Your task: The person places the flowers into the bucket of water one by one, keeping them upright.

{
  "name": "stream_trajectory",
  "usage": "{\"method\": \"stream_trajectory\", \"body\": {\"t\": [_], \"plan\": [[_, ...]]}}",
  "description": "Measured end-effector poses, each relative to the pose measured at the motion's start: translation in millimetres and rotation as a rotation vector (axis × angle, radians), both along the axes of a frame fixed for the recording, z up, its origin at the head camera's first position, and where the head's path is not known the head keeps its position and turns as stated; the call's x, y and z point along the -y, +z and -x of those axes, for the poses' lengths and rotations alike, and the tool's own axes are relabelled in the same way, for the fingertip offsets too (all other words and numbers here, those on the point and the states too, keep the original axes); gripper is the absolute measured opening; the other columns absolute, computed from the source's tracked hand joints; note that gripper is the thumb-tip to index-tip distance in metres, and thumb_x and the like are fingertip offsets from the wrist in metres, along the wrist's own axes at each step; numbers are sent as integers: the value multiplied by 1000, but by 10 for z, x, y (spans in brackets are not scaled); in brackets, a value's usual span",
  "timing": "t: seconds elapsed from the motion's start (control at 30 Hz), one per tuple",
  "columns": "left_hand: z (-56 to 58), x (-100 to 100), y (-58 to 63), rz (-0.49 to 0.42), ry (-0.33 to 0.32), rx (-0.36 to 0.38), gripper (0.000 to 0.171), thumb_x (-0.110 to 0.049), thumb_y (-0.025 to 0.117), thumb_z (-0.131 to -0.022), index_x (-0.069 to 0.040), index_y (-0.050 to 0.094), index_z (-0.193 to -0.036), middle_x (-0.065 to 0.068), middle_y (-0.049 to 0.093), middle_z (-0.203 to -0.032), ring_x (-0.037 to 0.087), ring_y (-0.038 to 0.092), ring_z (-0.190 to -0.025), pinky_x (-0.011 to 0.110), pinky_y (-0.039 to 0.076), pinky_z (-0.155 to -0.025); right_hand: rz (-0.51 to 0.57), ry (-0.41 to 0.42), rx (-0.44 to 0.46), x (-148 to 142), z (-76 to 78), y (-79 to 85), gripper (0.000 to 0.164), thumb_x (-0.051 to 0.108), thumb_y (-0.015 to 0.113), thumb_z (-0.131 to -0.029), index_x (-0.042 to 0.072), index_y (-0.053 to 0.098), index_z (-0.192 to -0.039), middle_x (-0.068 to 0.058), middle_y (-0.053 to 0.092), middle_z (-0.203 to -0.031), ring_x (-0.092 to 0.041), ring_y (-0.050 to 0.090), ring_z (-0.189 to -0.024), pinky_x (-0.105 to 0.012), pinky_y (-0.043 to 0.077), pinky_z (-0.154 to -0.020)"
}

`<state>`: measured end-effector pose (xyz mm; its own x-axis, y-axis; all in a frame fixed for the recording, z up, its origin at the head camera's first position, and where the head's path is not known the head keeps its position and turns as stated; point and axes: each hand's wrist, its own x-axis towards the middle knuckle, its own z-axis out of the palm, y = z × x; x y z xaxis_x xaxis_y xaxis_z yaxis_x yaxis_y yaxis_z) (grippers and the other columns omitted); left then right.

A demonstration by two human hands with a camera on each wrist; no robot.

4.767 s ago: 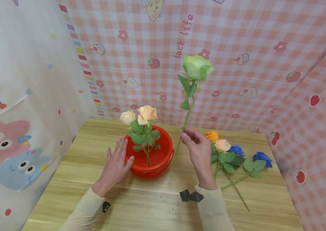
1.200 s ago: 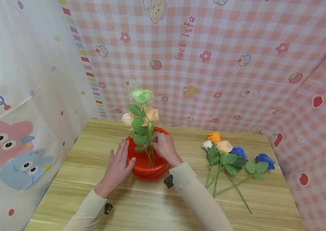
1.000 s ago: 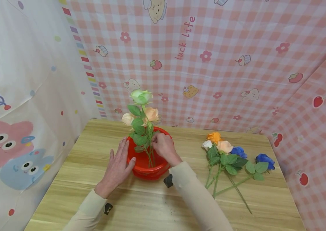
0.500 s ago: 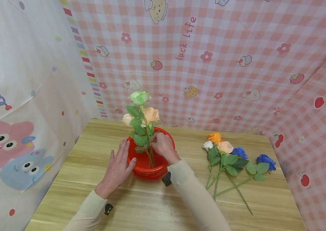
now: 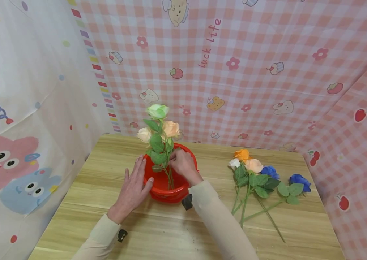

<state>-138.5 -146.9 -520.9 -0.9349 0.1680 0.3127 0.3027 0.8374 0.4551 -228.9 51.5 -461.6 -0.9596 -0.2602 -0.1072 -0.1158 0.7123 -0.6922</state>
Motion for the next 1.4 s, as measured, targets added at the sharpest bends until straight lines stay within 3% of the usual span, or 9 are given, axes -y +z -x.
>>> {"method": "stream_trajectory", "body": {"t": [0.3,0.47,0.7,0.93,1.2,1.4], "plan": [[3,-6,-11,-8,0,21,74,-36,49,-103,5,26,-161,15,17,-172,33,18,-157,77,16,-115,10,-8,-25,-84,-115,96,29,12,72,-94,0,74,-121,-10,78,-104,-19,73,-83,-37,60,-77],[6,-3,-7,-8,3,23,74,-35,49,-103,5,26,-161,16,18,-171,33,18,-157,77,17,-115,109,-60,-34,-153,-191,108,32,18,70,-98,3,72,-126,-9,75,-113,-19,72,-90,-40,59,-85],[-4,-10,4,-26,-2,28,75,-35,50,-103,5,25,-161,16,16,-172,35,19,-157,76,14,-116,275,-88,-119,-272,-309,72,30,22,66,-101,4,73,-124,-8,74,-116,-26,68,-108,-46,55,-96],[1,-18,4,-33,-3,24,74,-34,48,-103,5,26,-161,15,17,-172,36,20,-157,76,12,-116,471,-185,-174,-412,-458,53,28,23,67,-101,3,74,-119,-8,75,-109,-24,68,-103,-44,56,-91],[-6,-17,4,-40,-8,27,74,-35,48,-103,5,25,-161,14,14,-173,35,17,-157,75,11,-117,582,-301,-140,-587,-613,52,28,29,68,-101,8,76,-117,-8,75,-114,-23,69,-107,-39,57,-90],[-5,-18,0,-37,-9,32,74,-35,47,-104,5,25,-161,14,14,-173,34,16,-158,75,11,-117,650,-314,-149,-709,-709,63,32,28,67,-103,3,74,-120,-14,74,-114,-27,69,-104,-33,58,-87]]}}
